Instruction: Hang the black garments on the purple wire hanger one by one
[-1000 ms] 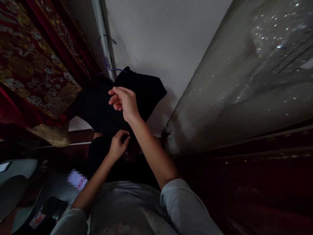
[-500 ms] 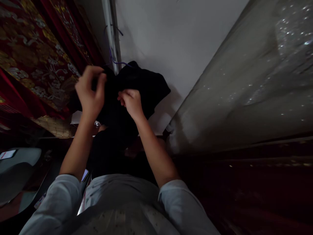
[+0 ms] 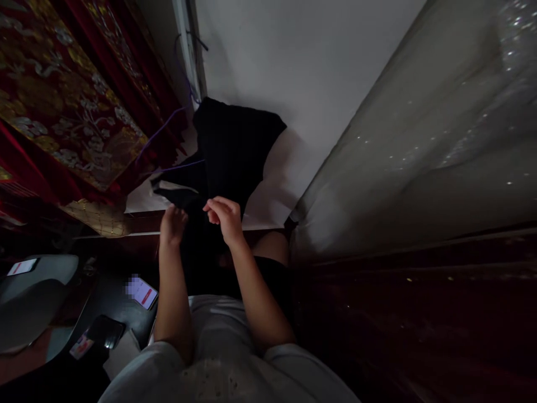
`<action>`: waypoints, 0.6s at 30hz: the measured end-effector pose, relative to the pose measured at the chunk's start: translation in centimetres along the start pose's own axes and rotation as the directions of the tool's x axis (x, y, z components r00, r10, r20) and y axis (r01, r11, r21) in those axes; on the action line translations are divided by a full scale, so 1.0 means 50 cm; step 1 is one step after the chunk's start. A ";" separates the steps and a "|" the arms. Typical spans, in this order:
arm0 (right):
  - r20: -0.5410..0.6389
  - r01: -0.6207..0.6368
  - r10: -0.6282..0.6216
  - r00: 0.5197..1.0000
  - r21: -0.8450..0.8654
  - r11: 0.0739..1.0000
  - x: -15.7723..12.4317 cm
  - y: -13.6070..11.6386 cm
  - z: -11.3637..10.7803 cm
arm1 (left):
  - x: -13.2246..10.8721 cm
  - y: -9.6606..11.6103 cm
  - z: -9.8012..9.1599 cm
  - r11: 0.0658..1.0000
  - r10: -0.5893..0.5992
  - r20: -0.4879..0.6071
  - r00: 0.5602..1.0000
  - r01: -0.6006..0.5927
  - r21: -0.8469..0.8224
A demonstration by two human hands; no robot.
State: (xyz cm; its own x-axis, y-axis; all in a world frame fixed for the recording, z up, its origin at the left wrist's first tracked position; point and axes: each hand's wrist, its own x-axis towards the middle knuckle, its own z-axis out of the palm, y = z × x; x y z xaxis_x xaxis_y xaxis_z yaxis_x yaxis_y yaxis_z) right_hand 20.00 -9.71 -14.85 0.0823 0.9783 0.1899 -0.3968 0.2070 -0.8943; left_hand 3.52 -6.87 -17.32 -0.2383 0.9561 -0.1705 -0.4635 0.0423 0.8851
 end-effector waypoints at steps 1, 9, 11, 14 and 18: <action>-0.043 -0.013 0.013 0.999 0.006 1.000 0.000 0.011 -0.016 | -0.012 -0.014 0.015 0.999 -0.044 0.042 0.998 0.044 0.007; -0.342 0.170 -0.292 0.893 -0.344 0.923 0.004 0.025 -0.117 | -0.092 0.007 0.123 0.871 0.409 0.382 0.829 -0.479 0.105; -0.132 0.245 -0.308 0.942 -0.357 0.902 -0.003 0.012 -0.111 | -0.109 0.015 0.139 0.817 0.485 0.398 0.779 -0.566 0.112; 0.198 0.166 -0.120 0.973 -0.238 0.957 -0.005 -0.009 -0.084 | -0.110 0.028 0.160 0.741 0.543 0.440 0.716 -0.654 0.150; 0.330 -0.003 0.129 0.935 -0.357 0.934 0.011 -0.042 -0.047 | -0.062 0.066 0.165 0.605 0.573 0.536 0.620 -0.761 0.234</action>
State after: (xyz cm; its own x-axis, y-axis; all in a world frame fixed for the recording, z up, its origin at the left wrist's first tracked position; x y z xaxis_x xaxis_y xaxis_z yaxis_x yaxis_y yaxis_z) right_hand 23.01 -9.62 -13.83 -0.2761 0.9410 0.1957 -0.0443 0.1909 -0.9806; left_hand 9.77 -7.30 -10.29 0.0444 0.7722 0.6338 0.1005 -0.6347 0.7662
